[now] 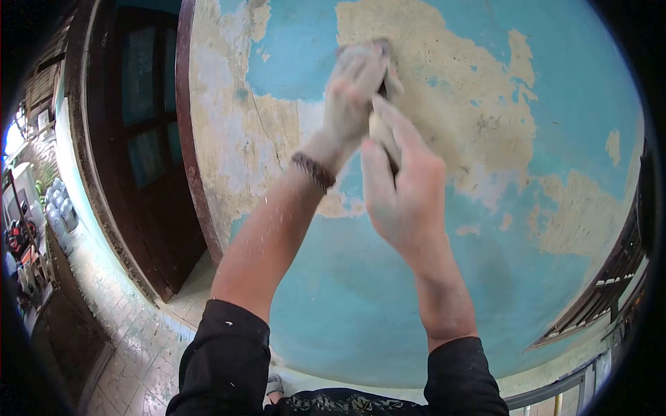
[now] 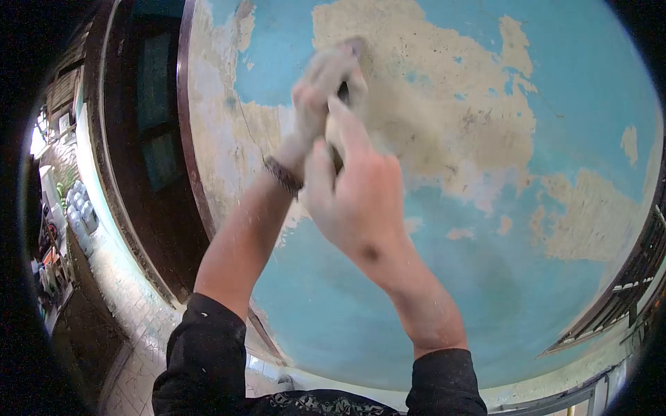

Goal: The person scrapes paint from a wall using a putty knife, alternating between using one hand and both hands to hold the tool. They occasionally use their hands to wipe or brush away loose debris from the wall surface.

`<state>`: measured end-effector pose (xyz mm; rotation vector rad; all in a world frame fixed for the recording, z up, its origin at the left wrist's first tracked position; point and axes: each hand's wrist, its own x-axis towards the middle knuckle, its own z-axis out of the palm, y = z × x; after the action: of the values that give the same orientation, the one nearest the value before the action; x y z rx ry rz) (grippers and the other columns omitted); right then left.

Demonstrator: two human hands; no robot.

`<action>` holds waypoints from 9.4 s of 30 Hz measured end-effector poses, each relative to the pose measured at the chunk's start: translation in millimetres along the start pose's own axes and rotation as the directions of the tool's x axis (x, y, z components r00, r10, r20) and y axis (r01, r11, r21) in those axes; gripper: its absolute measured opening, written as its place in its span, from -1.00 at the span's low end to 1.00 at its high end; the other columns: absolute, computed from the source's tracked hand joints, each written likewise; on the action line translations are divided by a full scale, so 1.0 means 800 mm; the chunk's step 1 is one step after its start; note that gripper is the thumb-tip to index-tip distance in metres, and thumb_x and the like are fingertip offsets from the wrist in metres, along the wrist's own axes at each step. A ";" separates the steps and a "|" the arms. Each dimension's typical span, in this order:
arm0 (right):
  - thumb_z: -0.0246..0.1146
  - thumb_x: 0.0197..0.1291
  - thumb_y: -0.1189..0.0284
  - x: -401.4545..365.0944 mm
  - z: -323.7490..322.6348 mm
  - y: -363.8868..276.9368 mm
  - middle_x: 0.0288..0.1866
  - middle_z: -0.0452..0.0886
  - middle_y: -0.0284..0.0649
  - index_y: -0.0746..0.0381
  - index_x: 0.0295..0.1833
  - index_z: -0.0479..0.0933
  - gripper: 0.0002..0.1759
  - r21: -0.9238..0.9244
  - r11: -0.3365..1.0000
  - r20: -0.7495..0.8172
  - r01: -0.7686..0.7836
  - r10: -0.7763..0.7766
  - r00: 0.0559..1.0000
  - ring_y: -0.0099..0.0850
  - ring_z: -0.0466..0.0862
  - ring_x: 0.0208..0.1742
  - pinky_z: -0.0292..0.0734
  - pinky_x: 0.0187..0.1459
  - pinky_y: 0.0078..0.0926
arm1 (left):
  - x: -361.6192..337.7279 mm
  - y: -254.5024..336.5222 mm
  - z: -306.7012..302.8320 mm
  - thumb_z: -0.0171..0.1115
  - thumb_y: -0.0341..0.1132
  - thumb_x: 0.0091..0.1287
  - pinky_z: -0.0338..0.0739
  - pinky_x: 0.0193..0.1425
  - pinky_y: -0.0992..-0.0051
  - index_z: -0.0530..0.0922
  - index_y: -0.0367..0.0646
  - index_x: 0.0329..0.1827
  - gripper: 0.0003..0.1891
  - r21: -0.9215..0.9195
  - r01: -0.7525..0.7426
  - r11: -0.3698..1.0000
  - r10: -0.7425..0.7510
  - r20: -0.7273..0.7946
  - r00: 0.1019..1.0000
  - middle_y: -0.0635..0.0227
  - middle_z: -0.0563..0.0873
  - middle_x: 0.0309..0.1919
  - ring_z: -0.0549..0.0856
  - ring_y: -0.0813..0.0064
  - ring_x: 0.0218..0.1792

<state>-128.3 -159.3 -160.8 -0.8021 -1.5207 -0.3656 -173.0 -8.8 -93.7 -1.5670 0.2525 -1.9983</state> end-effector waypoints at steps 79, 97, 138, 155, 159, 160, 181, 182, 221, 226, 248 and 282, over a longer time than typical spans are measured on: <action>0.12 0.14 0.47 0.069 0.078 0.103 0.05 0.66 0.00 0.40 0.07 0.61 -0.59 -0.541 0.576 0.173 0.613 -0.637 0.751 -0.15 0.58 0.23 0.36 0.37 -0.25 | -0.062 0.114 -0.150 0.01 -0.57 0.41 0.65 -0.07 0.07 0.40 -0.41 -0.56 -0.71 -0.333 0.300 0.894 -0.276 0.119 0.954 0.09 0.66 -0.55 0.71 0.32 -0.35; 0.12 0.11 0.49 0.125 0.077 0.083 0.06 0.67 -0.05 0.34 -0.01 0.63 -0.66 -0.447 0.685 0.103 0.576 -0.600 0.794 -0.15 0.59 0.21 0.41 0.32 -0.26 | -0.022 0.090 -0.131 0.02 -0.57 0.36 0.66 -0.16 0.36 0.49 -0.42 -0.56 -0.73 -0.389 0.422 0.819 -0.457 0.004 0.889 0.14 0.69 -0.56 0.60 0.59 -0.52; 0.12 0.13 0.47 0.140 0.092 0.092 -0.12 0.66 -0.11 0.28 -0.12 0.62 -0.75 -0.520 0.595 -0.022 0.613 -0.726 0.687 -0.18 0.62 0.07 0.50 0.13 -0.23 | -0.004 0.058 -0.122 0.16 -0.65 0.23 0.11 -0.63 0.65 0.22 -0.20 -0.74 -0.59 -0.405 0.197 0.893 -0.257 -0.100 0.961 0.57 0.25 -0.75 0.23 0.84 -0.63; 0.12 0.15 0.47 0.085 0.095 0.089 0.06 0.66 -0.04 0.28 -0.04 0.64 -0.70 -0.464 0.706 -0.009 0.535 -0.608 0.794 -0.12 0.62 0.14 0.47 0.21 -0.19 | -0.011 0.111 -0.168 0.07 -0.61 0.24 0.49 -0.45 0.50 0.39 -0.28 -0.66 -0.73 -0.223 0.334 0.916 -0.327 0.067 0.943 0.23 0.62 -0.65 0.51 0.55 -0.63; 0.12 0.15 0.48 0.104 0.069 0.029 0.06 0.66 -0.04 0.28 -0.02 0.63 -0.69 -0.420 0.891 0.312 0.175 -0.040 0.949 -0.12 0.62 0.14 0.48 0.21 -0.20 | 0.072 0.081 -0.168 0.00 -0.61 0.26 0.62 -0.34 0.38 0.38 -0.31 -0.68 -0.71 -0.531 0.388 0.753 -0.393 0.111 0.913 0.15 0.65 -0.61 0.61 0.46 -0.57; 0.11 0.15 0.49 0.096 0.073 0.047 0.08 0.65 -0.03 0.28 0.01 0.62 -0.67 -0.366 0.887 0.239 0.282 -0.203 0.950 -0.12 0.61 0.17 0.45 0.25 -0.19 | 0.058 0.093 -0.166 -0.01 -0.62 0.26 0.56 -0.41 0.50 0.39 -0.32 -0.66 -0.73 -0.385 0.394 0.835 -0.379 0.118 0.918 0.14 0.66 -0.60 0.59 0.51 -0.60; 0.14 0.01 0.72 -0.382 0.044 0.125 0.43 0.39 0.05 0.20 0.18 0.59 -0.45 -0.061 0.998 0.465 0.000 0.028 0.885 0.07 0.33 0.48 0.15 0.47 0.12 | -0.340 0.366 -0.341 0.31 -0.12 0.36 0.43 -0.42 0.36 0.51 -0.23 -0.26 -0.68 0.460 0.883 -0.097 -0.811 0.478 -0.338 0.26 0.54 -0.61 0.55 0.46 -0.53; 0.14 -0.05 0.77 -0.431 0.033 0.123 0.39 0.43 0.04 0.16 0.16 0.62 -0.40 -0.040 0.983 0.467 -0.177 0.175 0.867 0.06 0.39 0.44 0.33 0.40 -0.04 | -0.350 0.378 -0.368 0.33 -0.10 0.34 0.43 -0.40 0.30 0.53 -0.25 -0.30 -0.66 0.540 0.841 -0.010 -0.824 0.473 -0.313 0.19 0.54 -0.61 0.54 0.38 -0.54; 0.07 0.45 0.34 -0.090 0.014 -0.028 -0.37 0.51 -0.25 0.03 0.61 0.08 -0.33 0.546 0.526 0.084 -0.652 0.740 0.667 -0.52 0.41 -0.67 0.27 -0.72 -0.55 | -0.074 0.067 -0.102 0.08 -0.33 0.30 0.23 0.53 0.13 0.44 -0.41 0.29 -0.50 -0.125 -0.017 0.992 0.086 0.569 0.818 -0.09 0.50 0.31 0.43 0.00 0.39; 0.10 0.44 0.33 -0.040 0.010 -0.029 -0.39 0.47 -0.27 -0.01 0.58 0.16 -0.37 0.508 0.533 0.086 -0.677 0.750 0.655 -0.51 0.40 -0.65 0.27 -0.70 -0.51 | -0.049 0.042 -0.068 0.12 -0.39 0.29 0.29 0.50 0.15 0.48 -0.33 0.25 -0.55 0.009 -0.127 0.992 0.104 0.529 0.843 -0.02 0.57 0.25 0.49 0.03 0.34; 0.03 0.45 0.38 -0.004 0.016 -0.026 -0.50 0.43 -0.31 0.08 0.58 0.17 -0.40 0.429 0.595 0.066 -0.680 0.730 0.680 -0.56 0.37 -0.73 0.25 -0.76 -0.55 | -0.026 0.033 -0.061 0.18 -0.40 0.19 0.28 0.51 0.10 0.47 -0.39 0.26 -0.48 0.011 0.040 0.999 -0.040 0.509 0.860 -0.07 0.58 0.23 0.51 -0.01 0.33; -0.03 0.49 0.44 -0.050 0.069 -0.042 -0.56 0.40 -0.33 0.27 0.56 0.13 -0.43 -0.061 0.736 -0.039 -0.674 0.673 0.738 -0.60 0.34 -0.67 0.35 -0.65 -0.53 | -0.080 0.030 -0.105 0.29 -0.45 0.12 0.28 0.51 0.09 0.50 -0.30 0.20 -0.49 -0.133 0.171 0.976 -0.095 0.448 0.889 -0.03 0.63 0.16 0.53 0.04 0.31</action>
<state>-194.3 -156.8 -199.1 -1.3426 -1.1007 0.1261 -235.2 -10.1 -182.3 -2.1475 0.1373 -1.6897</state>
